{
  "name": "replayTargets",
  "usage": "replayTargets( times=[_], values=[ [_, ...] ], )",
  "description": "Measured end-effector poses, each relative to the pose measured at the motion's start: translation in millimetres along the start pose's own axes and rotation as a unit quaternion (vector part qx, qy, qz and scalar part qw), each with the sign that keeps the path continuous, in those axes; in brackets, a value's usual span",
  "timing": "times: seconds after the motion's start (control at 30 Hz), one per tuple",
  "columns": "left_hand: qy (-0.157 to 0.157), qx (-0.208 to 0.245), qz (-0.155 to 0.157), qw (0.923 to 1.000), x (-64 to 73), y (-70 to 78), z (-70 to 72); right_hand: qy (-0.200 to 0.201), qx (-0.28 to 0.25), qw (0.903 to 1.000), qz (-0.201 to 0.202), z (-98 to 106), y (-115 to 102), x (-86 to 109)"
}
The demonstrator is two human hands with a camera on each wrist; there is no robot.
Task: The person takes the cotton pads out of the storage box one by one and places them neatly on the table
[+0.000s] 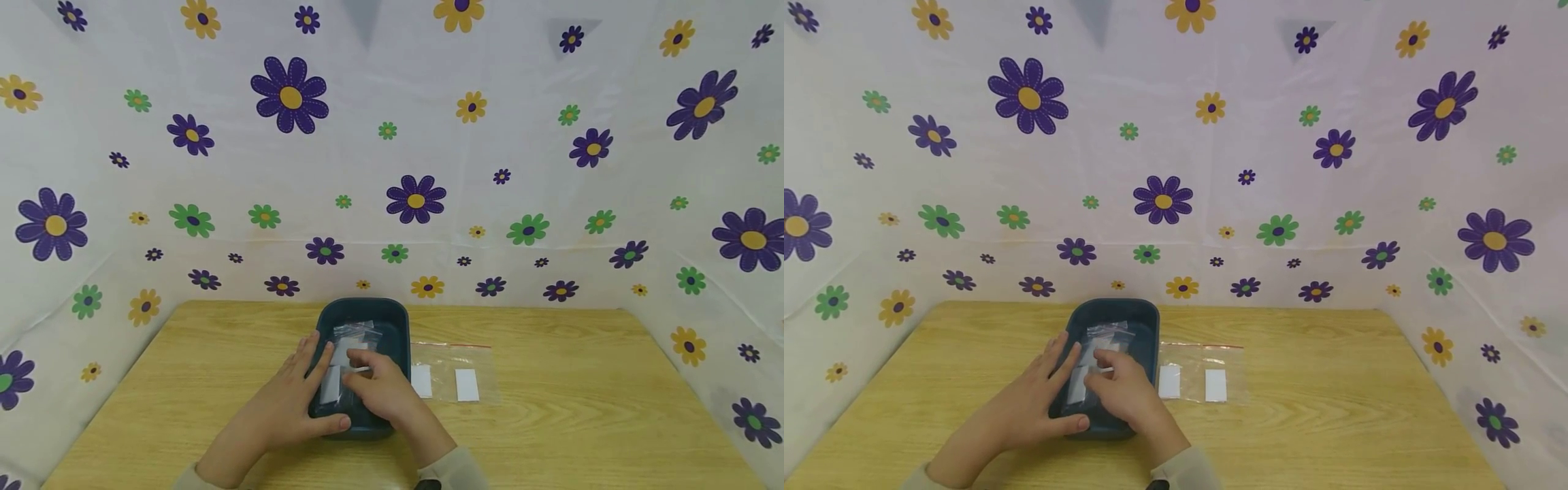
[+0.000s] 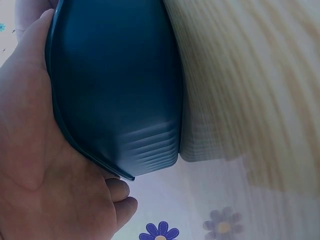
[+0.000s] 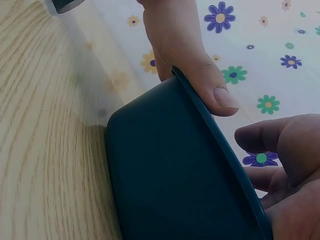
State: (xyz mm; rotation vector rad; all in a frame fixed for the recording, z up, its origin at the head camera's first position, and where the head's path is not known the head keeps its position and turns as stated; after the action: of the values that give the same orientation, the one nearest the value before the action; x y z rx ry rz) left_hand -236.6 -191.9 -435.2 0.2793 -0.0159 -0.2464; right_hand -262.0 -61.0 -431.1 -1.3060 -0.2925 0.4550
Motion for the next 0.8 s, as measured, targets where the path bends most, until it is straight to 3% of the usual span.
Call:
replayTargets(
  times=[0.17, 0.4, 0.6, 0.8],
  values=[
    [-0.002, 0.001, -0.007, 1.0000, -0.6, 1.3, -0.3, -0.007, 0.006, 0.9999, 0.005, -1.1, -0.7, -0.2],
    [-0.013, 0.001, 0.000, 0.9999, -1.2, -2.6, -3.1, 0.027, -0.022, 0.9991, 0.023, 5.6, -4.6, -1.3],
    [-0.019, -0.002, 0.004, 0.9998, -0.5, -3.9, -6.2, 0.084, -0.033, 0.9952, 0.038, 20.6, -10.4, 0.0],
    [-0.021, -0.012, 0.009, 0.9997, -3.0, -4.4, -8.0, 0.156, -0.082, 0.9834, 0.044, 42.2, -10.5, 1.7]
  ],
)
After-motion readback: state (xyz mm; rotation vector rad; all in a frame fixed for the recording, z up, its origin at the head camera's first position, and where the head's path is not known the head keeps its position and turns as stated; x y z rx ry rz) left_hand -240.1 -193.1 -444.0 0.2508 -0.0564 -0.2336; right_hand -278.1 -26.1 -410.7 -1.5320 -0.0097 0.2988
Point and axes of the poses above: each hand's wrist, its own x-axis away from the middle knuckle, its own z-axis out of the back of the hand, y = z × x, the point moved 9 cm from there along -x, towards the middle knuckle, and after that the axes turned 6 degrees about z, right-handed, at the moved point
